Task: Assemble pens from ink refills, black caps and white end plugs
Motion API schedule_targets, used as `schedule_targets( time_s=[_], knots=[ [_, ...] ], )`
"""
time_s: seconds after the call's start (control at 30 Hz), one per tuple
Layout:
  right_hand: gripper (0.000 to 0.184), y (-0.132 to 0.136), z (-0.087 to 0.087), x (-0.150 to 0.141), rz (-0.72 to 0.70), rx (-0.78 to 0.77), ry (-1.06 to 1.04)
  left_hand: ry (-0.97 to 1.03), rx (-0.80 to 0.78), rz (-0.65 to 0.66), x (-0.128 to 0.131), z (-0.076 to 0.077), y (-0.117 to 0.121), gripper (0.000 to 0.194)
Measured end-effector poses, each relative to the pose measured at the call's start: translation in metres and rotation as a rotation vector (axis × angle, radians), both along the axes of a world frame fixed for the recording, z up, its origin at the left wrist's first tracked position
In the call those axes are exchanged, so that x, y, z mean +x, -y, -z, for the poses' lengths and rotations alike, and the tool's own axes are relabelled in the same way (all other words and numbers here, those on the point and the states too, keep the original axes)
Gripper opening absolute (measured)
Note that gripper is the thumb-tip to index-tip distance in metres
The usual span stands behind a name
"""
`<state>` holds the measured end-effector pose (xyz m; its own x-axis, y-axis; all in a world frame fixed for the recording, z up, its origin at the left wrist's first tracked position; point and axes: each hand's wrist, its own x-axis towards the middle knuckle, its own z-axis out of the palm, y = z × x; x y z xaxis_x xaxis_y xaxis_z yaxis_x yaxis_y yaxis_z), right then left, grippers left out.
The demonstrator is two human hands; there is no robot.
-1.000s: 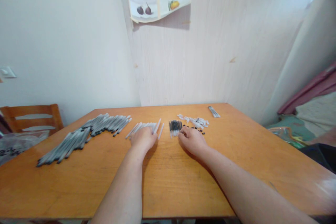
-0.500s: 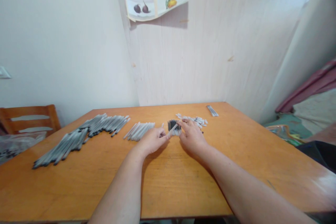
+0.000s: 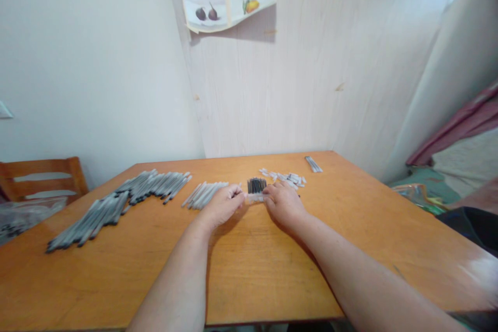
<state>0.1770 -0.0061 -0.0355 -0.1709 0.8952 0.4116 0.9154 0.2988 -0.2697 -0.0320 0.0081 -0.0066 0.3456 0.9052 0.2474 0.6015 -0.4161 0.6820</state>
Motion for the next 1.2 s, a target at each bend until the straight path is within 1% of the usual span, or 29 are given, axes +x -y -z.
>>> schedule_targets(
  time_s=[0.07, 0.1, 0.23, 0.33, 0.43, 0.57, 0.7, 1.03, 1.13, 1.2],
  knots=[
    [0.022, 0.0, -0.001, -0.001, 0.029, -0.001, -0.002, -0.025, 0.067, -0.079, -0.002, 0.003, -0.005, 0.035],
    [0.022, 0.0, -0.001, -0.001, 0.051, 0.0, -0.011, -0.082, 0.108, -0.115, -0.003, 0.005, -0.007, 0.036],
    [0.023, 0.0, -0.003, -0.001, 0.114, -0.005, -0.032, -0.416, 0.255, -0.199, -0.005, 0.01, -0.008, 0.032],
    [0.023, 0.0, -0.004, -0.001, 0.132, -0.009, -0.029, -0.616, 0.278, -0.225, -0.001, 0.011, -0.003, 0.035],
    [0.023, 0.0, -0.004, -0.002, 0.138, 0.004, -0.042, -0.707, 0.257, -0.237, 0.003, 0.012, 0.001, 0.036],
    [0.023, 0.0, -0.003, -0.001, 0.128, 0.012, -0.062, -0.724, 0.223, -0.243, 0.004, 0.015, 0.0, 0.034],
    [0.023, -0.001, -0.003, -0.001, 0.118, 0.006, -0.07, -0.724, 0.225, -0.244, 0.002, 0.016, -0.001, 0.035],
    [0.025, -0.001, -0.002, -0.001, 0.11, -0.02, -0.083, -0.727, 0.22, -0.281, 0.001, 0.011, 0.002, 0.03],
    [0.024, 0.0, -0.002, -0.001, 0.106, -0.006, -0.101, -0.672, 0.238, -0.301, 0.0, 0.011, 0.001, 0.03],
    [0.025, 0.0, -0.002, -0.002, 0.093, -0.023, -0.145, -0.558, 0.25, -0.305, 0.001, 0.011, -0.002, 0.03]
  ],
)
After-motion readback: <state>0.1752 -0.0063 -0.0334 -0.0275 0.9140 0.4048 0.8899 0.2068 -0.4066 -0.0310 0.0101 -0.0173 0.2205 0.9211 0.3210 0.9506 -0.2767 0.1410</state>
